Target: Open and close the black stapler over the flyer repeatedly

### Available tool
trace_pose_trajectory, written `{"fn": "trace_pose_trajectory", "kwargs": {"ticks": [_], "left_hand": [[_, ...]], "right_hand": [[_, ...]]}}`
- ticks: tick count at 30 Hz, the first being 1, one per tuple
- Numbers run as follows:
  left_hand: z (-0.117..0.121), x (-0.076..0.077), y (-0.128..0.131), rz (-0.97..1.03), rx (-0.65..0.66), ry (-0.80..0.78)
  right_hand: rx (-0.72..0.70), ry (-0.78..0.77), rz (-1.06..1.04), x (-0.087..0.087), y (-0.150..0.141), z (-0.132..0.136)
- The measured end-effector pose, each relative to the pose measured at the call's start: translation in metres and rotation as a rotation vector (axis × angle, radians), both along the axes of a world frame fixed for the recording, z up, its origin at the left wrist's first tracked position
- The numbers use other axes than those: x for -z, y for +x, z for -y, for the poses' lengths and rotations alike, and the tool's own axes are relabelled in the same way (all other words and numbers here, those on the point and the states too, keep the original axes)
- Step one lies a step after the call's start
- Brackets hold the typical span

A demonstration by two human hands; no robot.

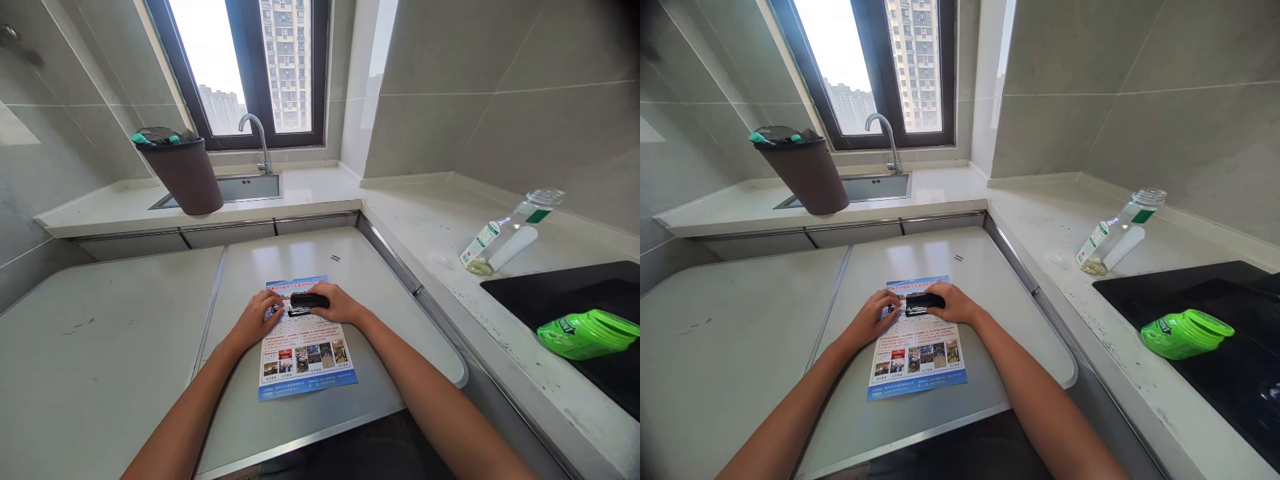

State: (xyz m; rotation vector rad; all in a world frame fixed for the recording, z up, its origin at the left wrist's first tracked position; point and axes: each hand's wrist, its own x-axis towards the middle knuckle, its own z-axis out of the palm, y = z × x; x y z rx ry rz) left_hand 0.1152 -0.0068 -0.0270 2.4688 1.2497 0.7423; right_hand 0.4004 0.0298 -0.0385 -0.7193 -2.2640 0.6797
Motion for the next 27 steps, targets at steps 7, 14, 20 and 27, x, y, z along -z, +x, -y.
{"fn": "trace_pose_trajectory", "kwargs": {"ticks": [7, 14, 20, 27], "left_hand": [[0.002, -0.005, -0.003, 0.047, 0.069, -0.049], [-0.002, 0.000, -0.032, 0.065, 0.068, -0.081], [0.006, 0.001, -0.014, 0.111, 0.028, -0.121], [0.010, 0.004, 0.001, 0.135, 0.052, -0.069]], "right_hand": [[0.003, -0.008, 0.004, 0.000, 0.000, 0.000], [-0.001, -0.010, -0.016, -0.005, -0.001, 0.003], [-0.054, -0.025, -0.098, -0.011, -0.009, 0.012], [-0.069, -0.047, -0.113, -0.012, -0.019, 0.022]]}}
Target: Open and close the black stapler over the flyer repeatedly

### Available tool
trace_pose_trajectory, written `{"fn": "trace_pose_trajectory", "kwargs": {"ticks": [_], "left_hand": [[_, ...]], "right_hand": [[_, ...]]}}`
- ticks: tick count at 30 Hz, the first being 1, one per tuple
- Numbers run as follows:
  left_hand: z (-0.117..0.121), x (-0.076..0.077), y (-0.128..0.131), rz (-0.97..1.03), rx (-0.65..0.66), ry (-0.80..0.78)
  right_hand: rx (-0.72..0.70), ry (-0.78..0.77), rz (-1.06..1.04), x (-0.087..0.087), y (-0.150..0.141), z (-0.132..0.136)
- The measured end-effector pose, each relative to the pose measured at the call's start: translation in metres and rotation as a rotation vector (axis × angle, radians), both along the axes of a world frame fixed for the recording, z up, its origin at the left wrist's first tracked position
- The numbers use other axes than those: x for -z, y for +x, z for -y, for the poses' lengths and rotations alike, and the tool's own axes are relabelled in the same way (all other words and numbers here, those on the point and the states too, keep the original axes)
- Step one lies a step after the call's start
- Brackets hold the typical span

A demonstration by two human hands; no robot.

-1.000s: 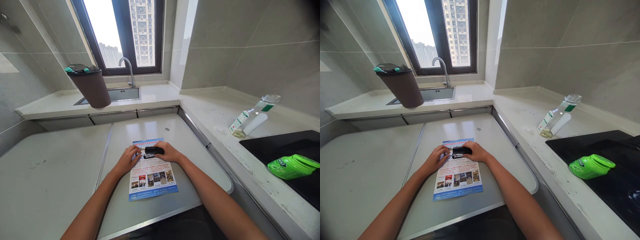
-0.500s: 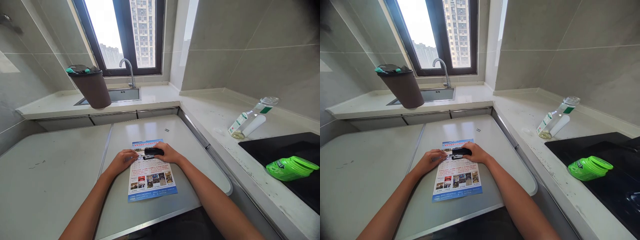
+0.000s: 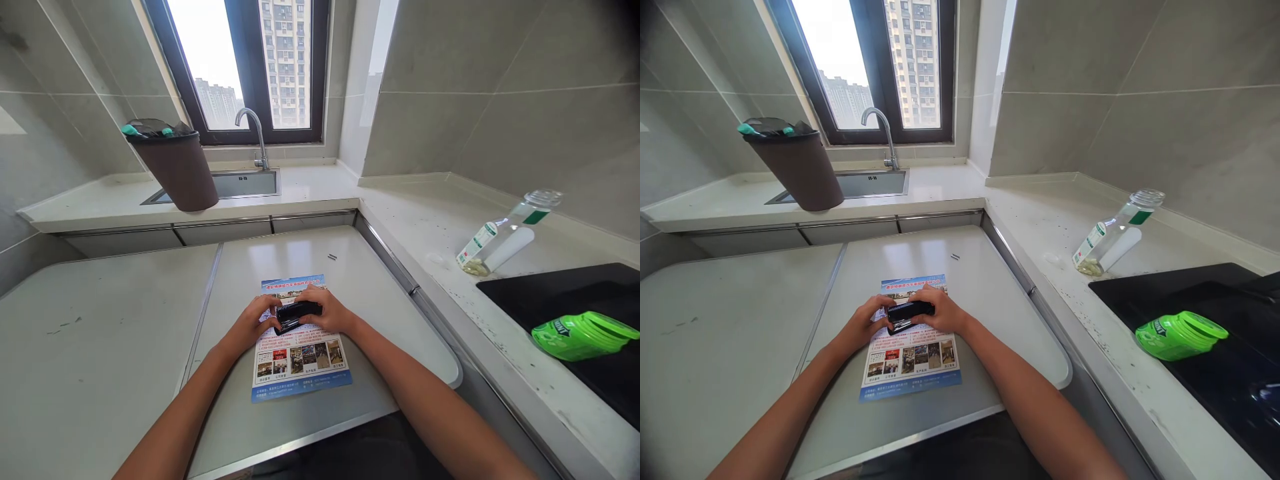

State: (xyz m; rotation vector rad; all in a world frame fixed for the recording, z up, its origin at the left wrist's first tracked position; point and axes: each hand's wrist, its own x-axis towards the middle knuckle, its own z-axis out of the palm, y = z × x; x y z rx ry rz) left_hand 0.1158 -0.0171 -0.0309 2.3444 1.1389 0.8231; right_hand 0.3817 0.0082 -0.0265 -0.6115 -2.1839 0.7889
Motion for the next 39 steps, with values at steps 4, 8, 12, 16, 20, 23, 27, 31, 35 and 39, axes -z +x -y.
{"fn": "trace_pose_trajectory", "kwargs": {"ticks": [4, 8, 12, 16, 20, 23, 27, 31, 35, 39], "left_hand": [[0.000, -0.006, -0.001, -0.041, 0.017, -0.006], [-0.005, -0.009, 0.000, -0.110, 0.069, 0.011], [-0.018, 0.001, -0.003, -0.244, -0.068, 0.072], [-0.023, 0.013, -0.004, -0.327, -0.208, 0.053], [-0.020, 0.015, -0.002, -0.309, -0.262, 0.053], [-0.020, 0.013, -0.002, -0.295, -0.265, 0.059], [-0.023, 0.012, -0.005, -0.231, -0.267, 0.066], [-0.026, 0.009, -0.009, -0.049, -0.239, 0.049], [-0.025, 0.003, -0.013, 0.084, -0.199, 0.077], [-0.025, 0.001, -0.014, 0.064, -0.255, 0.118]], "right_hand": [[-0.024, -0.005, 0.028, 0.004, -0.002, 0.003], [-0.073, 0.000, 0.024, 0.003, -0.001, 0.003], [0.160, -0.013, -0.097, -0.004, 0.004, -0.002], [0.516, 0.014, -0.167, -0.002, 0.015, -0.013], [0.759, 0.104, -0.152, 0.009, 0.028, -0.027], [0.838, 0.109, -0.111, 0.017, 0.036, -0.036], [0.877, 0.093, -0.088, 0.024, 0.042, -0.044], [0.881, 0.049, -0.048, 0.028, 0.045, -0.049], [0.784, 0.041, 0.027, 0.025, 0.047, -0.050], [0.634, 0.087, 0.148, 0.018, 0.053, -0.046]]}}
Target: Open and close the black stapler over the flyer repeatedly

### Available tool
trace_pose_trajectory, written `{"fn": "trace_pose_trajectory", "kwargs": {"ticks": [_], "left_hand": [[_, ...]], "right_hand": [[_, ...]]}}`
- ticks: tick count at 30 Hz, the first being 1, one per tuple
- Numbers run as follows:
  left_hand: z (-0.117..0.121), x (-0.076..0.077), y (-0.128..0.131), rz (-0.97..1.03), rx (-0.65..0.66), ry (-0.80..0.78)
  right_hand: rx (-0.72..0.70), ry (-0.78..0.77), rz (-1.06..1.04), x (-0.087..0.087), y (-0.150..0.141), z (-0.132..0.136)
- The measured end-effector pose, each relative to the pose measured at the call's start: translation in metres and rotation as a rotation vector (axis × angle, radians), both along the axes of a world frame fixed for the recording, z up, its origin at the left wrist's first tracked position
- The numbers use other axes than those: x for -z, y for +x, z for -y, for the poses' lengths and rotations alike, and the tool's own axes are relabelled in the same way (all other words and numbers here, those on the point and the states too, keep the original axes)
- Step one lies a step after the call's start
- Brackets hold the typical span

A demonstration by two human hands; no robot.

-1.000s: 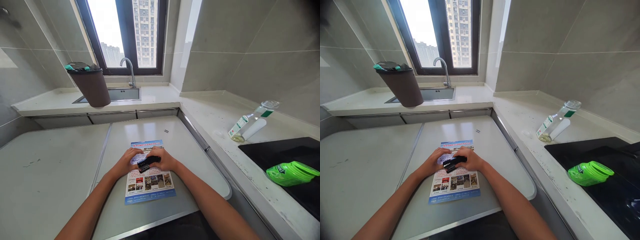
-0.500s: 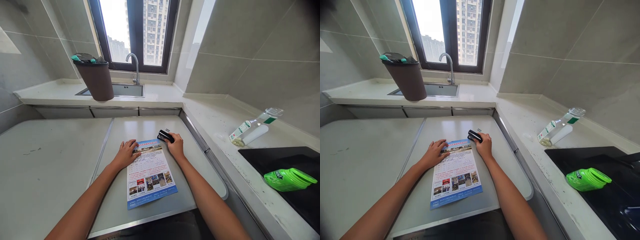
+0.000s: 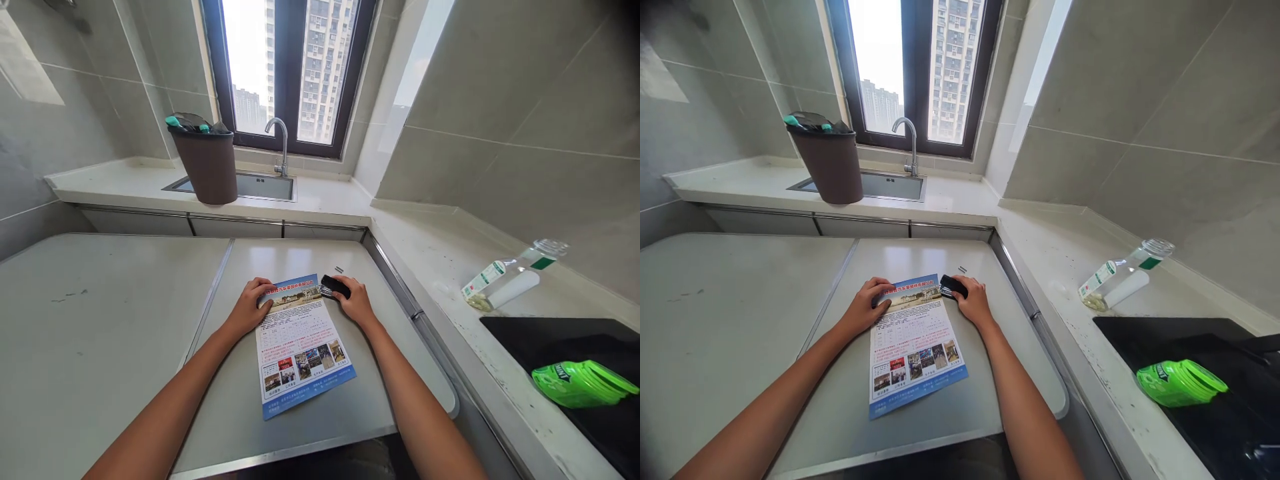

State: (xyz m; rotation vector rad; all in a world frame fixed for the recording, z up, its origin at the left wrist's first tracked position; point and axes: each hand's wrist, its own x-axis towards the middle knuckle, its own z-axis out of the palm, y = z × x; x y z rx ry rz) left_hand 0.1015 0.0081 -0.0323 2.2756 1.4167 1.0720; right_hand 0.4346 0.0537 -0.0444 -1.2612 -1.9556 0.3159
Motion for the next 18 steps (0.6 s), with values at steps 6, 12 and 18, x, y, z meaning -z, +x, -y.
{"fn": "trace_pose_trajectory", "kwargs": {"ticks": [6, 12, 18], "left_hand": [[-0.002, 0.005, 0.001, -0.040, 0.004, -0.041], [-0.003, 0.006, 0.001, 0.022, 0.104, -0.112], [-0.003, 0.006, 0.002, 0.022, 0.079, -0.136]], "right_hand": [[-0.134, -0.020, 0.098, -0.006, 0.006, 0.009], [-0.178, 0.045, 0.151, -0.013, -0.003, 0.013], [-0.222, 0.065, 0.135, -0.011, -0.006, 0.014]]}}
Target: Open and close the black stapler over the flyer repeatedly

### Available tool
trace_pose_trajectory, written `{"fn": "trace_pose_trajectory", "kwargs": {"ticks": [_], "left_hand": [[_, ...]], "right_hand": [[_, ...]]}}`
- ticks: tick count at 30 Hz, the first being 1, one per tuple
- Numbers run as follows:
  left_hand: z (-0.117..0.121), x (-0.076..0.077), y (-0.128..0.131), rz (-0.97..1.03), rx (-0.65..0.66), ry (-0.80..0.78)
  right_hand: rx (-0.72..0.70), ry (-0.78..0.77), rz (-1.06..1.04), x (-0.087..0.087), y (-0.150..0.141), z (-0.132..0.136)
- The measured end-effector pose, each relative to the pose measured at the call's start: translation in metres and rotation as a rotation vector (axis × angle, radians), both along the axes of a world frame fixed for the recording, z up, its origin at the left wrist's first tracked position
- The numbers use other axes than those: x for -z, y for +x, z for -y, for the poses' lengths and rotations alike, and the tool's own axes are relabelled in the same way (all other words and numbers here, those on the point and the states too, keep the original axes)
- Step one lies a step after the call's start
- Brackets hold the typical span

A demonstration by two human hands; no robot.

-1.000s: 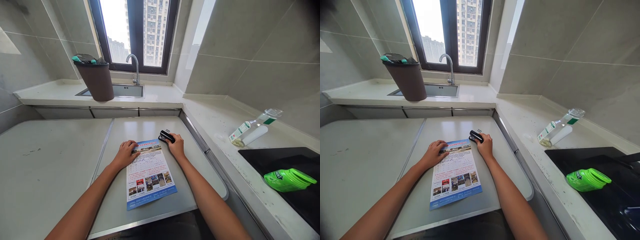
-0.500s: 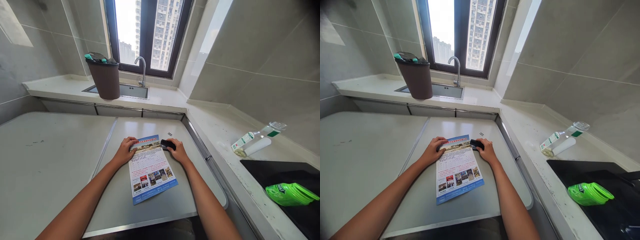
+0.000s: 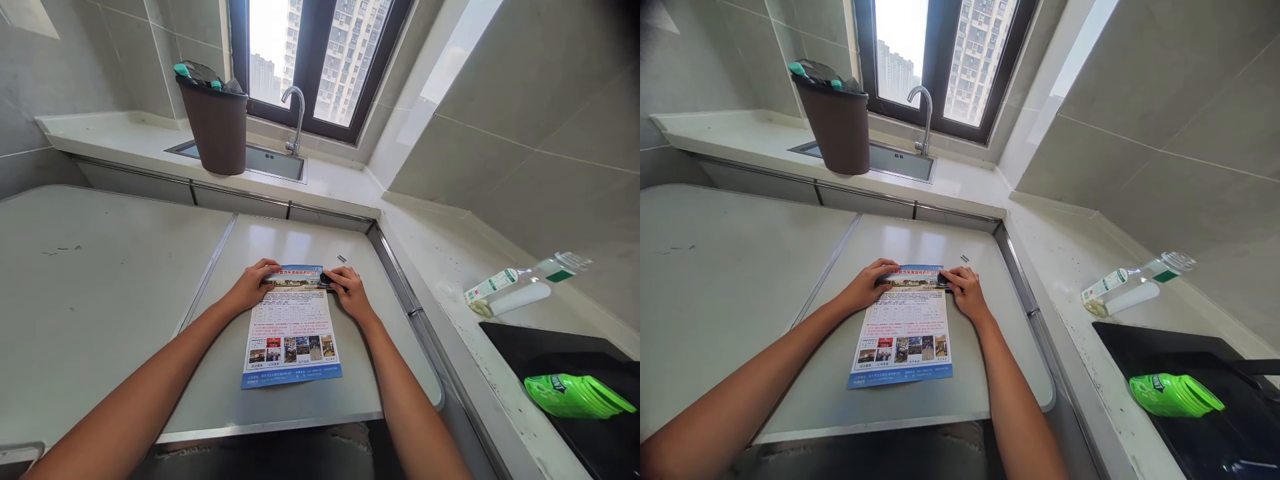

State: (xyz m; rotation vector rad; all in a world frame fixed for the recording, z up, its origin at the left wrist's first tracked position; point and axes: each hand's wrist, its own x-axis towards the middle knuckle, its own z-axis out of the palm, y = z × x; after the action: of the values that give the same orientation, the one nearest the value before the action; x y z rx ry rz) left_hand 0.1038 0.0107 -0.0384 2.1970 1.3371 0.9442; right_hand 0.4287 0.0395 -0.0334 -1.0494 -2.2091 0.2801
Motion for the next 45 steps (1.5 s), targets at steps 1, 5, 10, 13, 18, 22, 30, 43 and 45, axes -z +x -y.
{"fn": "trace_pose_trajectory", "kwargs": {"ticks": [1, 5, 10, 13, 18, 22, 30, 43, 45], "left_hand": [[0.000, 0.000, 0.000, -0.003, -0.001, -0.002], [0.001, -0.001, 0.001, 0.006, -0.003, -0.011], [0.001, -0.003, 0.001, 0.012, -0.008, -0.016], [0.001, -0.003, 0.001, 0.010, -0.007, -0.012], [0.003, -0.004, 0.002, 0.007, -0.014, -0.009], [0.002, -0.002, 0.001, 0.002, -0.006, -0.007], [0.001, 0.002, 0.001, 0.014, -0.010, -0.007], [0.001, 0.001, 0.000, 0.008, -0.010, 0.007], [0.001, 0.001, 0.000, 0.010, -0.012, 0.007]], "right_hand": [[-0.002, 0.000, 0.001, 0.001, 0.000, 0.000], [0.020, 0.006, 0.029, 0.002, -0.004, 0.003], [0.035, 0.010, 0.054, 0.001, -0.005, 0.005], [0.040, 0.008, 0.059, 0.001, -0.005, 0.006], [0.035, -0.004, 0.066, 0.001, -0.007, 0.006], [0.054, -0.005, 0.087, 0.000, -0.009, 0.008], [0.083, -0.011, 0.152, -0.002, -0.013, 0.012], [0.177, -0.002, 0.273, 0.001, -0.027, 0.016], [0.206, 0.021, 0.315, 0.003, -0.032, 0.018]]}}
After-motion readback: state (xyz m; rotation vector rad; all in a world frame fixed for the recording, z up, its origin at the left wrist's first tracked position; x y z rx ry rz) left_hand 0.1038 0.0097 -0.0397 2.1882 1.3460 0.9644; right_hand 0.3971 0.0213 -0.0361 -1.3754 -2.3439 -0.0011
